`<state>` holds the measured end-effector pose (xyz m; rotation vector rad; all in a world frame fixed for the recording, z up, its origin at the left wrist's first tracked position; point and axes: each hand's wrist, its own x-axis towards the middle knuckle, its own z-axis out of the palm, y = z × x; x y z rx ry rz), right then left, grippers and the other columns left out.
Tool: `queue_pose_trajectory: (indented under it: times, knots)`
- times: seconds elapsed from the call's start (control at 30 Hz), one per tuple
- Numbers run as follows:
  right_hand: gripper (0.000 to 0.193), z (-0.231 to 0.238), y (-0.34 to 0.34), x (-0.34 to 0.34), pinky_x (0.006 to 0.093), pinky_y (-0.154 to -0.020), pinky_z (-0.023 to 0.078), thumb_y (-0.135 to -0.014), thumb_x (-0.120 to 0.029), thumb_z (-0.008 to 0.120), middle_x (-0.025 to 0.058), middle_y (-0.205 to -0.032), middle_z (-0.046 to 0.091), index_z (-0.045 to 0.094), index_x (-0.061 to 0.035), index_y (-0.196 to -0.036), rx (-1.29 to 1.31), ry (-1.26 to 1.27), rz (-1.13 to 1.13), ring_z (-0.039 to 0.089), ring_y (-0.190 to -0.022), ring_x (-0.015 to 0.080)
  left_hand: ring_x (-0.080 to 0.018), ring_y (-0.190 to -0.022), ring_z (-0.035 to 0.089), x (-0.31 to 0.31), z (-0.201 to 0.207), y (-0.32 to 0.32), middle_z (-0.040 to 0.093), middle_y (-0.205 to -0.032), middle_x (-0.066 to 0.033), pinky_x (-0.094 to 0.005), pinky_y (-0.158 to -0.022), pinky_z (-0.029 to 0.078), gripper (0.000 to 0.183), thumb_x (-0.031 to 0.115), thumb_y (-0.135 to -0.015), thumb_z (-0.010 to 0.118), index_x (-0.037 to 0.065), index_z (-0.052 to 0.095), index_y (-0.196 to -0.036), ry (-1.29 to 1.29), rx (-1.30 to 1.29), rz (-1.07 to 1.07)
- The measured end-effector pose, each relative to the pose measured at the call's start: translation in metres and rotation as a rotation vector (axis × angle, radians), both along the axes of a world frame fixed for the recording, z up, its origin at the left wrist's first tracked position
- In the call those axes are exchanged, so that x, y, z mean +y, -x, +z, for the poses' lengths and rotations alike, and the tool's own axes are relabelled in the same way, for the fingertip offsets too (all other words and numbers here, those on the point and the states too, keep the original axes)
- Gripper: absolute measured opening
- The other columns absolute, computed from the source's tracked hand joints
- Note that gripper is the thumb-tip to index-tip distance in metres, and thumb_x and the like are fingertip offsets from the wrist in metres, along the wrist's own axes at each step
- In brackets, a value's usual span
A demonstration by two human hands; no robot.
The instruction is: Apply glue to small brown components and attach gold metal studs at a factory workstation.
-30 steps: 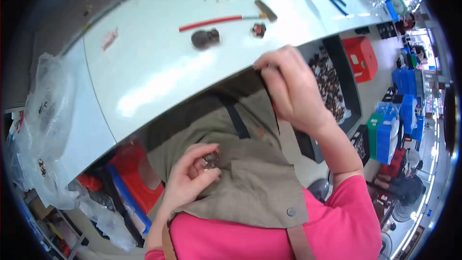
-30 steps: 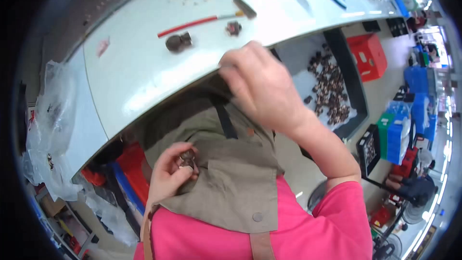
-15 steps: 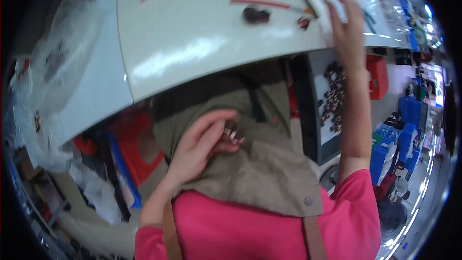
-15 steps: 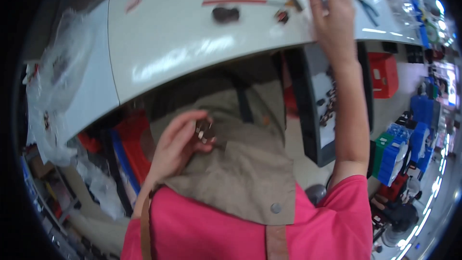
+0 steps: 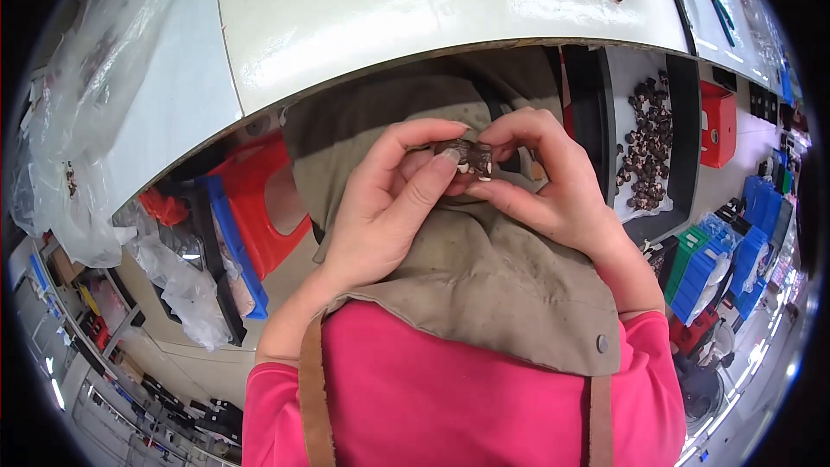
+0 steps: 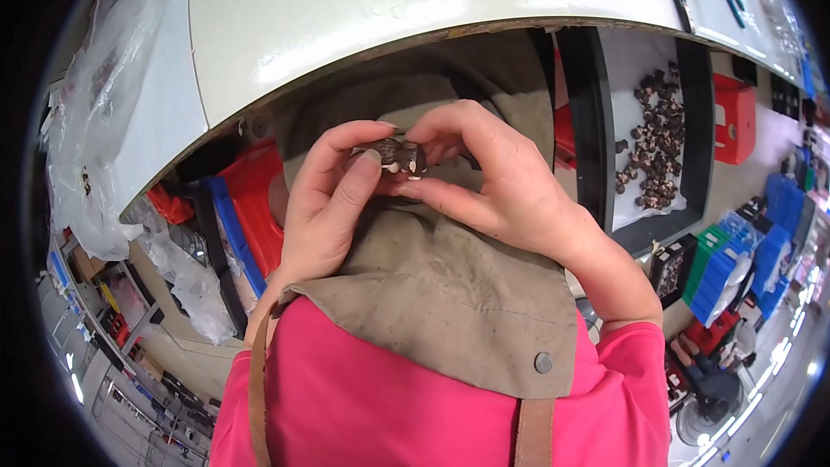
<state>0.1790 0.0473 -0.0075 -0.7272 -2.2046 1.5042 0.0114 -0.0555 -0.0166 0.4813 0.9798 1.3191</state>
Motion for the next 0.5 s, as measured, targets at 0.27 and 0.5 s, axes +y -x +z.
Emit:
queue_pose_trajectory:
  times: [0.27,0.5]
  knots:
    - [0.046,-0.002,0.002,-0.010,0.0279,-0.076,0.048,-0.077,-0.013,0.077,0.0092,-0.101,0.055,0.047,-0.0014,-0.110,0.040,0.046,0.003,0.056,-0.084,0.0155,-0.0094,-0.092,0.056,0.000,-0.003,-0.003,0.056,-0.104,-0.0054,-0.0232,-0.082,0.046,0.030,0.015,-0.098,0.046,0.003,0.047,-0.126,-0.107,0.273,-0.041]
    - [0.039,-0.006,0.013,-0.015,0.0274,-0.071,0.047,-0.081,-0.014,0.072,0.0098,-0.097,0.057,0.046,-0.0019,-0.107,0.036,0.000,0.033,0.055,-0.080,0.0151,-0.0109,-0.086,0.057,0.002,0.002,0.004,0.061,-0.098,-0.0042,-0.0253,-0.079,0.046,0.035,0.024,-0.101,0.038,0.003,0.051,-0.125,-0.044,0.388,-0.148]
